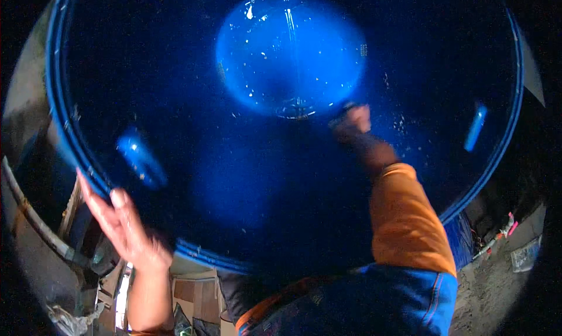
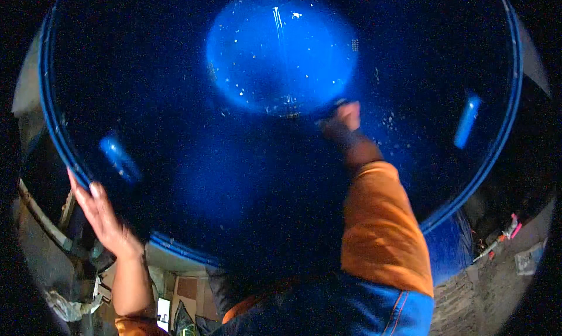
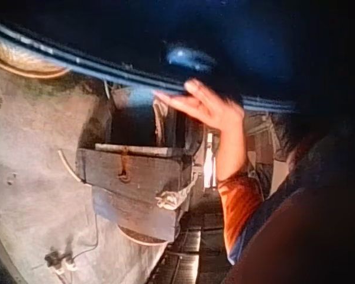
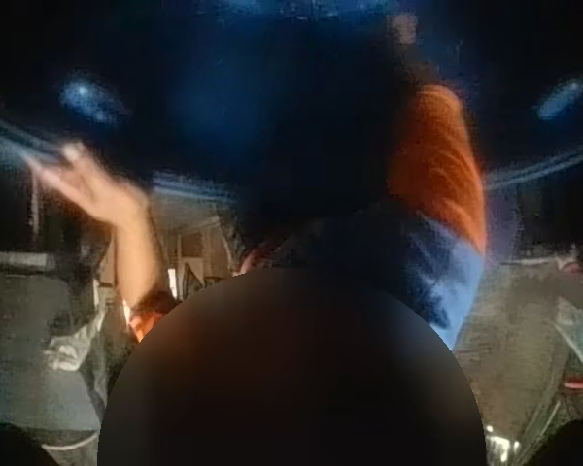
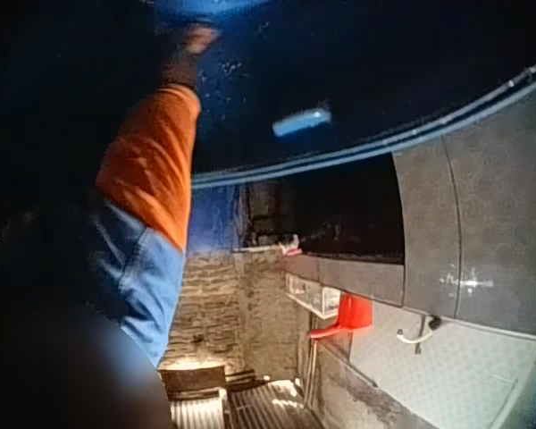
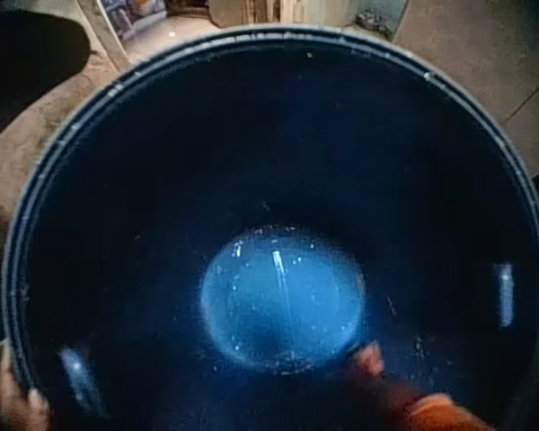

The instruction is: The person cleans the interior and exterior of large blue plastic bins using water from a bucket and scrubbing the surfaces by hand.

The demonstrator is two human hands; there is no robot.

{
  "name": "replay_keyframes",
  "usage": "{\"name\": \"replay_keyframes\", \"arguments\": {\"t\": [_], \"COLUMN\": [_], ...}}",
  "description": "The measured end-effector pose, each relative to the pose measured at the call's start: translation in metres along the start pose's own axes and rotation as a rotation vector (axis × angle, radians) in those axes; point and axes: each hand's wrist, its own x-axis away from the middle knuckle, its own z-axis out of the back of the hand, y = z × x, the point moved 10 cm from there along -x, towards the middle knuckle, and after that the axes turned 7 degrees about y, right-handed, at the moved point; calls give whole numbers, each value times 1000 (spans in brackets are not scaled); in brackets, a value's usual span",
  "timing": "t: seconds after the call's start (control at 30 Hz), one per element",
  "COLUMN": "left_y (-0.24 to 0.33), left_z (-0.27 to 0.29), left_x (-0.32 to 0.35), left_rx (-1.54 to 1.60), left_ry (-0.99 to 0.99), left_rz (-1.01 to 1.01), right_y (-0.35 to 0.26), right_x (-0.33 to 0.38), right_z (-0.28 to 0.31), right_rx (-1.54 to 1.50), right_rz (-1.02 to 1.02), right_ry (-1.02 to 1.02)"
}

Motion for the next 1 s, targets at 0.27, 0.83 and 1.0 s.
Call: {"name": "replay_keyframes", "arguments": {"t": [0.27, 0.83, 1.0], "left_y": [5, 20, 20], "left_z": [-19, -12, -12], "left_x": [-3, -6, -9], "left_rx": [214, 262, 213], "left_ry": [-56, -39, -21], "left_rz": [24, -80, -118], "right_y": [-235, -223, -196], "right_x": [209, 245, 298], "right_z": [341, 278, 266], "right_rx": [-1716, -1848, -1446], "right_rz": [671, 463, 640], "right_ry": [395, -22, -286]}}
